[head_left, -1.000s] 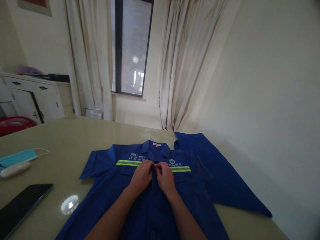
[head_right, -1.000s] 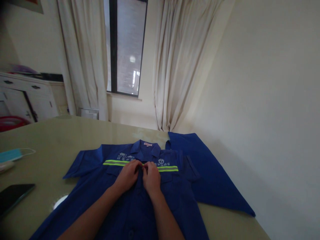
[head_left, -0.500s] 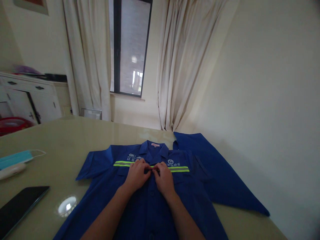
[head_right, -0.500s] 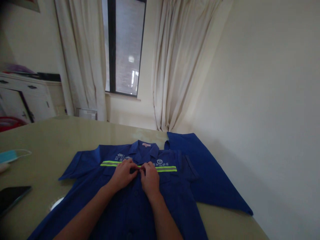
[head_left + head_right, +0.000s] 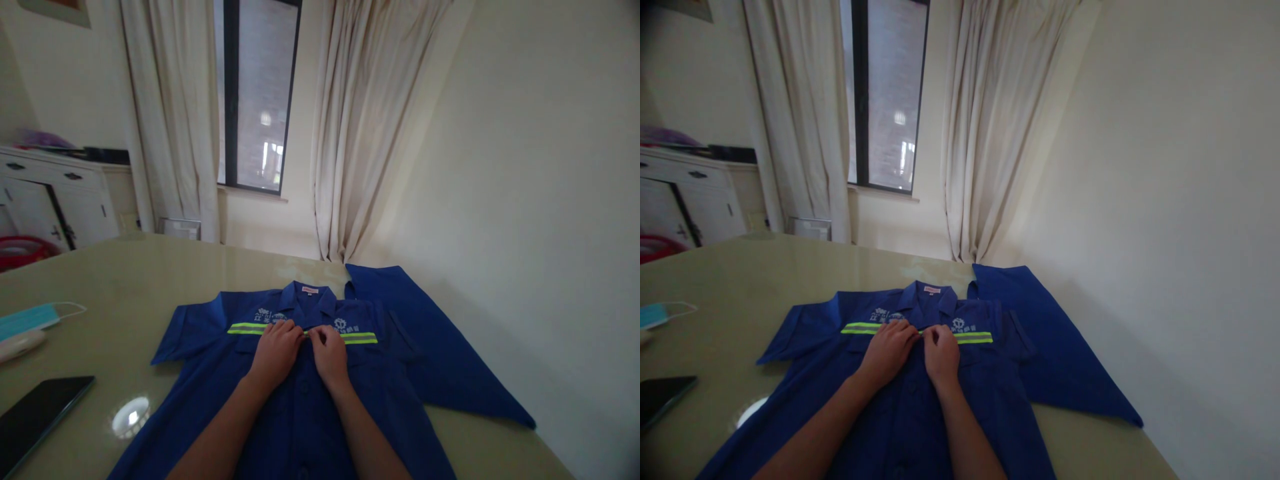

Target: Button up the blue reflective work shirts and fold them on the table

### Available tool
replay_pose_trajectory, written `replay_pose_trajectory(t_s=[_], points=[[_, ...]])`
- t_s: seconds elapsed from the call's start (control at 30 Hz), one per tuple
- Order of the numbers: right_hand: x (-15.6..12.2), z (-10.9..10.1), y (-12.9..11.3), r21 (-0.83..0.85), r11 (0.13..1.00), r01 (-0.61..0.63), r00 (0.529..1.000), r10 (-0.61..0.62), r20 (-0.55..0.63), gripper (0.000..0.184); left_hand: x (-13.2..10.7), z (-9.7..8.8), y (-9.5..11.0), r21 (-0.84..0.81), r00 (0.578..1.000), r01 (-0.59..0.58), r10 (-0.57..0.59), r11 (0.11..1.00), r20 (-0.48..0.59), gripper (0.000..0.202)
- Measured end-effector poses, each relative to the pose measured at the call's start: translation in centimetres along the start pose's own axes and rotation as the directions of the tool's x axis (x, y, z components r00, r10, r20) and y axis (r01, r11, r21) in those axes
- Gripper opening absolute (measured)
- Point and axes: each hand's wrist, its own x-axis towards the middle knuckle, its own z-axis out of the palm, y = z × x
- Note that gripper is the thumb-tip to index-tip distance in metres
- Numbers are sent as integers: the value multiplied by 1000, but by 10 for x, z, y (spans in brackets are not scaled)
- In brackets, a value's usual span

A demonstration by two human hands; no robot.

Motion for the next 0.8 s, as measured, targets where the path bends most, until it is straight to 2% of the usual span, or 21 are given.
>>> replay_pose_trajectory(t_s=[0.1,0.17,0.27,0.33,0.37,0.43,0.5,0.57,0.6,0.67,0.73,0.8], points=[[-3,-2,-3,-83,990,112,992,-116,-43,25,0,2,-1,23,1000,24,-23,999,-18,26],[-5,2,-2,-156,975,158,986,-163,-23,32,-1,5,1,34,998,38,-36,999,-41,29],[-5,11,3,-226,961,160,987,-159,25,36,-5,16,4,17,999,-4,5,1000,-36,36],[0,12,8,-175,977,123,992,-128,-19,37,-6,23,3,3,999,-31,31,1000,6,45],[4,7,12,-135,986,101,991,-112,-79,37,-6,25,1,4,999,-32,32,999,32,49],[16,-14,19,-87,994,65,967,-84,-239,39,-3,27,-5,17,997,-22,21,1000,80,52],[29,-51,31,-110,994,-15,921,-29,-387,44,3,25,-12,41,992,-23,17,999,123,54],[38,-95,46,-140,966,-217,868,126,-481,51,9,21,-17,67,988,-30,20,997,154,54],[40,-116,55,-139,932,-334,839,227,-495,58,12,19,-19,77,987,-34,21,996,162,54],[40,-151,72,-115,885,-452,799,344,-494,73,16,17,-21,88,985,-42,27,995,171,54],[37,-172,86,-86,869,-488,793,400,-459,81,19,16,-22,92,984,-46,29,995,178,54],[39,-180,94,-46,875,-483,809,426,-406,75,21,16,-22,96,982,-46,28,994,184,54]])
